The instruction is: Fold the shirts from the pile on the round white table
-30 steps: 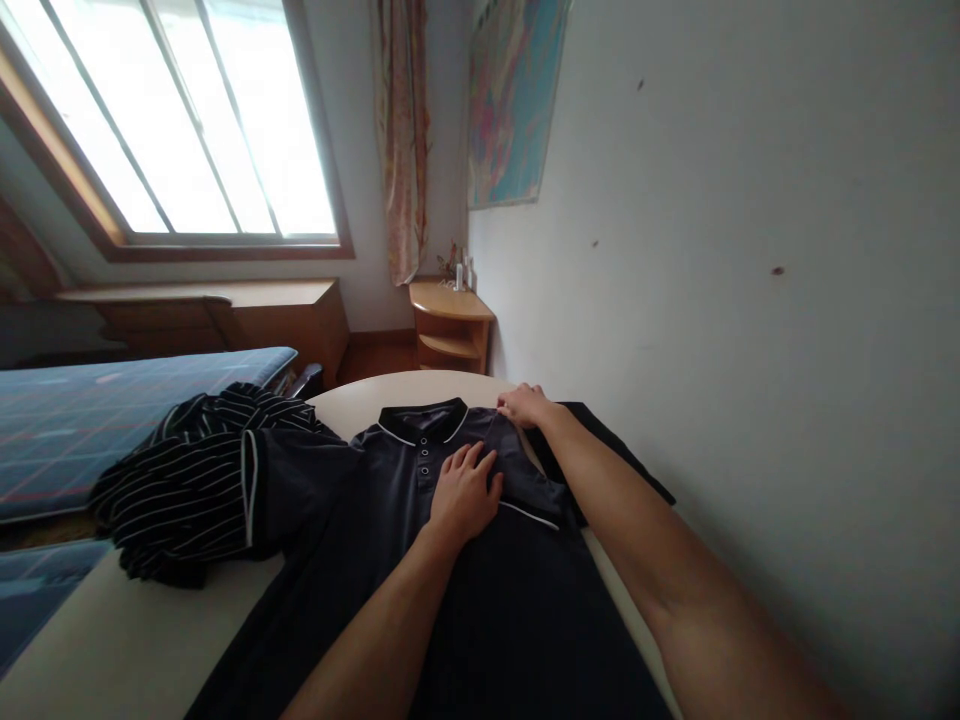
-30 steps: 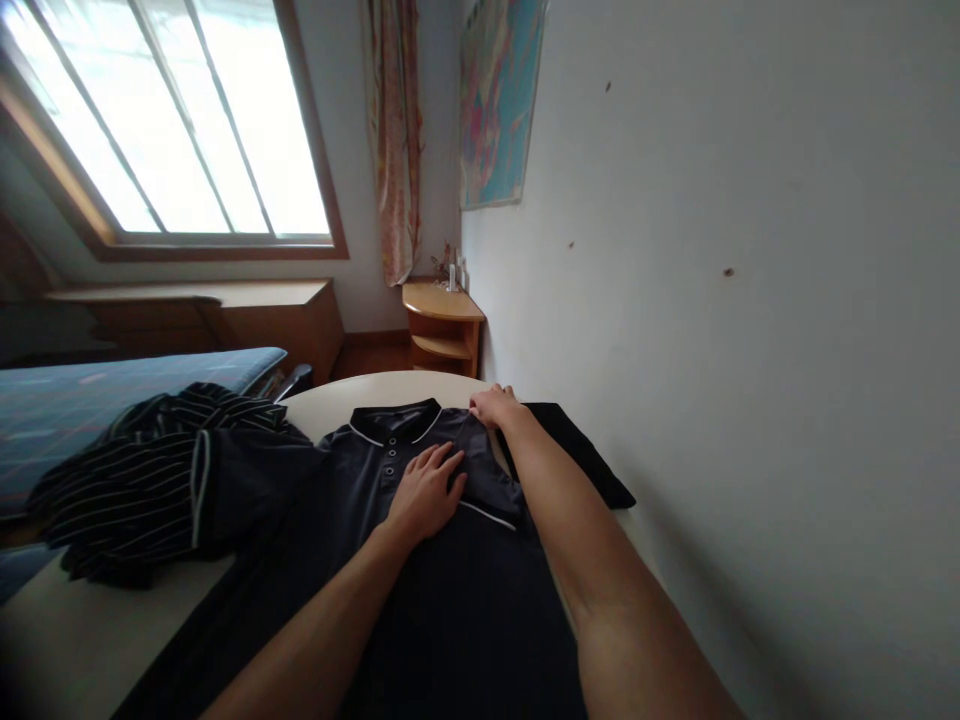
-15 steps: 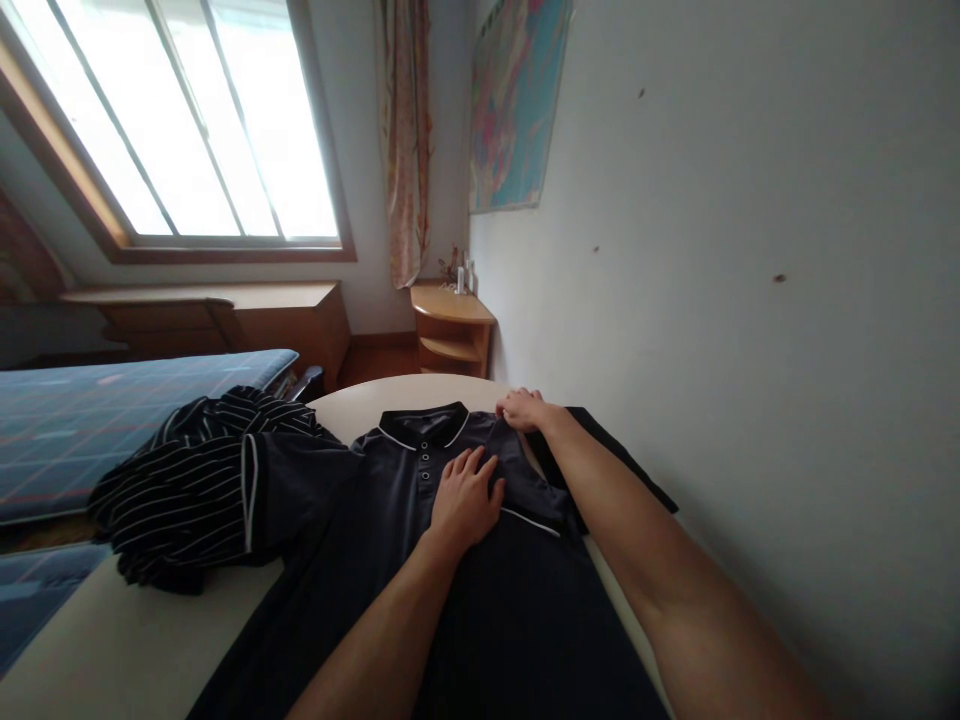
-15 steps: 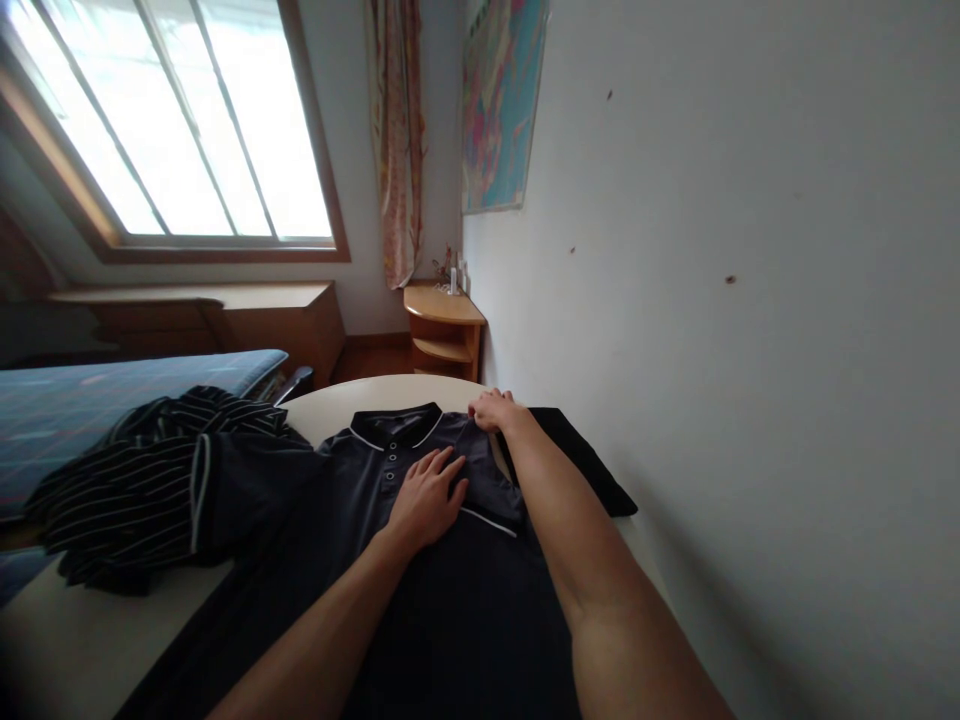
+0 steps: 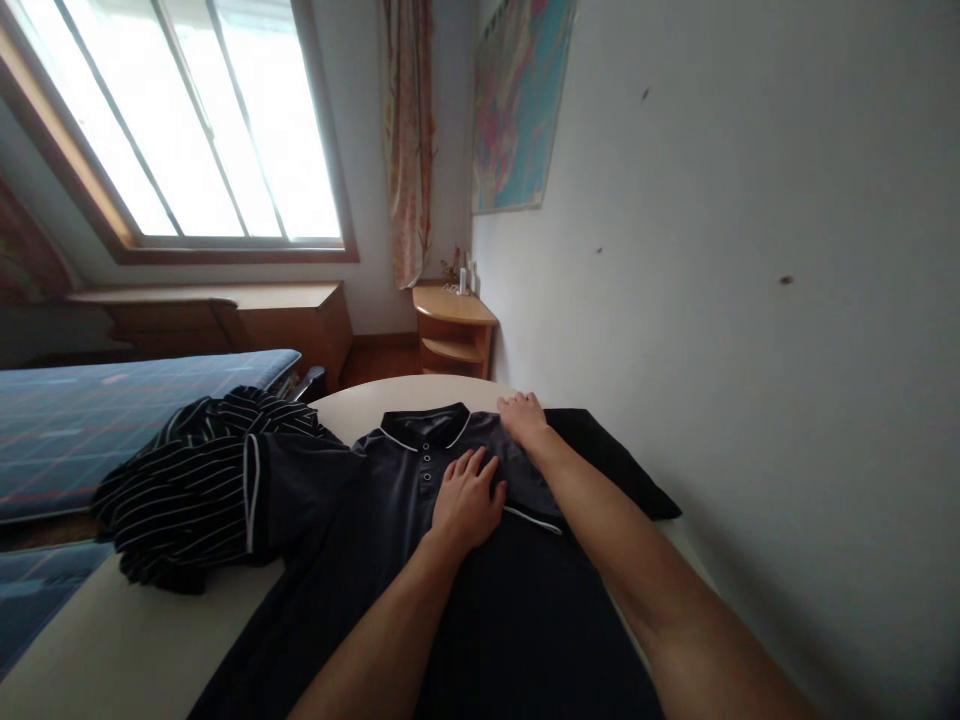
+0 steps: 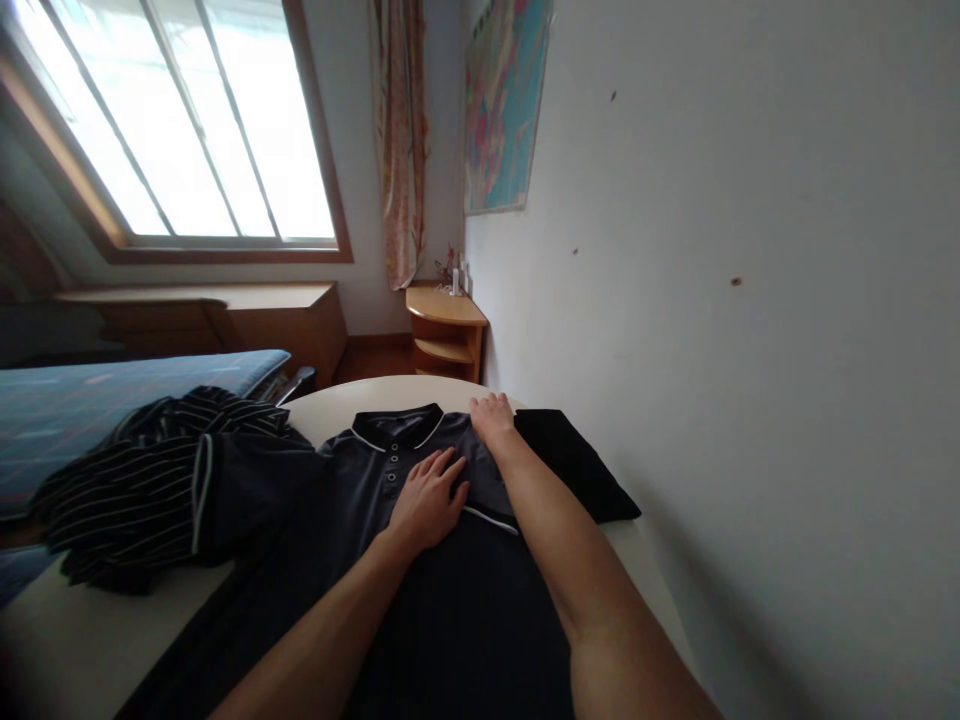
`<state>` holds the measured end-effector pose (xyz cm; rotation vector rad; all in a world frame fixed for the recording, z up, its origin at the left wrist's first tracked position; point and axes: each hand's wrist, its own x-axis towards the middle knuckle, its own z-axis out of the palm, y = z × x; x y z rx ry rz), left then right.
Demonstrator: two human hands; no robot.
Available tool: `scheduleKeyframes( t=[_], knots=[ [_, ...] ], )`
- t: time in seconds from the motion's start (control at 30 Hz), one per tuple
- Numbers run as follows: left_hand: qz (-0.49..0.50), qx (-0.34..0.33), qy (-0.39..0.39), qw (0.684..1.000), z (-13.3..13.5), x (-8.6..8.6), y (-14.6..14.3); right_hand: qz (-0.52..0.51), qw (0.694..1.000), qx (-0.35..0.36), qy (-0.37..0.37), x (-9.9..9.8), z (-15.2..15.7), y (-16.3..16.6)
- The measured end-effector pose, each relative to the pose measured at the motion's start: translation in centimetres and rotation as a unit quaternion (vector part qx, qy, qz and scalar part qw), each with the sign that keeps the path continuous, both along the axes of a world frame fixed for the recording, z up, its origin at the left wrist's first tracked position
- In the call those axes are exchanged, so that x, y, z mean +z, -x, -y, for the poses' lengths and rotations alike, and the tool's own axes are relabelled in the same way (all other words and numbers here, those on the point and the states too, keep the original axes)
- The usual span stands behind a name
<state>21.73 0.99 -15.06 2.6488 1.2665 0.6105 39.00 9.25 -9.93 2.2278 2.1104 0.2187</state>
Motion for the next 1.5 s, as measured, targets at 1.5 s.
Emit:
scheduleKeyframes(
  t=[1.5],
  knots=[
    [-0.04, 0.044, -0.032, 0.998, -4.8, -1.0, 8.5, -0.191, 0.981, -0.009, 0.0, -5.0, 6.5, 4.1]
  ],
)
